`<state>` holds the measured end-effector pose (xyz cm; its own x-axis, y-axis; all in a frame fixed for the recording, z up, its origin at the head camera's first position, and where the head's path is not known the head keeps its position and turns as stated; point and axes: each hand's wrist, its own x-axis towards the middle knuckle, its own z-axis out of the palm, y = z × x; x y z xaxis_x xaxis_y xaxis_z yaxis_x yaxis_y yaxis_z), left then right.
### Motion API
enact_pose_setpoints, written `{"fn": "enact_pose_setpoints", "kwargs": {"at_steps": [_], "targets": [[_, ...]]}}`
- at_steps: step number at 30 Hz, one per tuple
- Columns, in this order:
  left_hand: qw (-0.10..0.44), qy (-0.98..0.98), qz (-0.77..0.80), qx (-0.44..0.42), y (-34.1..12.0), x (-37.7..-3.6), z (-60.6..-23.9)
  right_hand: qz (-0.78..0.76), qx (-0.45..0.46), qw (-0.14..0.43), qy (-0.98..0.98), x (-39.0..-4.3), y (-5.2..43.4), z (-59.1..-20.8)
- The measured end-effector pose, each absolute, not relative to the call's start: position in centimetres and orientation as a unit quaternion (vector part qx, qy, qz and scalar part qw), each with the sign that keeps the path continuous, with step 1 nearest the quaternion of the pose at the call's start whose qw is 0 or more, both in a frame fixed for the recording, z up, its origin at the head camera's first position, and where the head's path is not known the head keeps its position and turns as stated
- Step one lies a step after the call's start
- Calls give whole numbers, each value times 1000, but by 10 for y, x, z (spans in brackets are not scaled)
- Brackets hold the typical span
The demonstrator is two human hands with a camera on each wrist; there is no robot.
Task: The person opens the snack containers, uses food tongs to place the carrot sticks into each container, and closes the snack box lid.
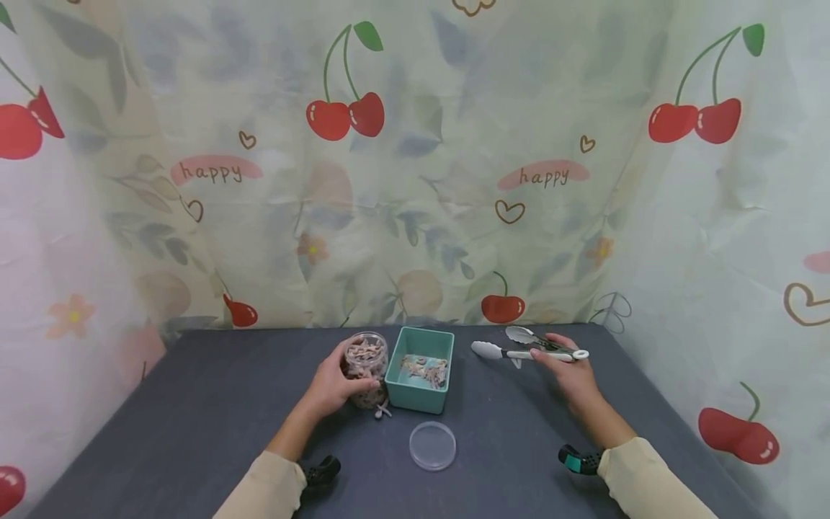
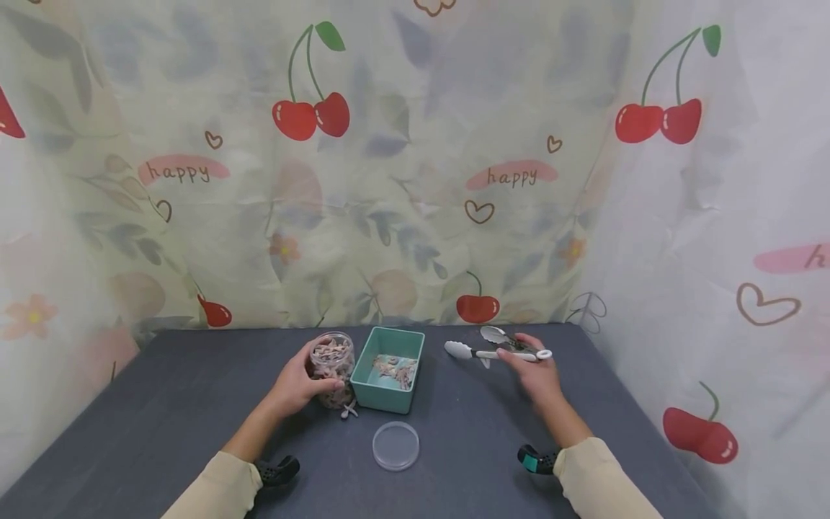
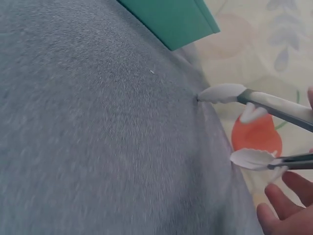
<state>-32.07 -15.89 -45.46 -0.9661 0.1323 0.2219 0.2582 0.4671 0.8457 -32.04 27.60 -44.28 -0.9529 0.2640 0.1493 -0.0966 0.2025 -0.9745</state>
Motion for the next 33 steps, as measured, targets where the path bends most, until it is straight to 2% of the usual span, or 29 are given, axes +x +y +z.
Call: {"fn": "enact_pose_setpoints", "kwargs": {"at_steps": [7,15,27,33], "targets": [[63,-852,-507,-114,-161,-320,-455,597,-29,115,-793,-309,290,-440],[63,-855,-502,-114,-160,-320,-455,583,-48,142,-798,-292,296,-446],[61,-855,-502,-115,-159,-320,-454,674,-49,249,-694,-284,293,-456],[59,-853,-504,-117,-160,-320,-455,516,-116,350,-773,-284,291,-456]]}}
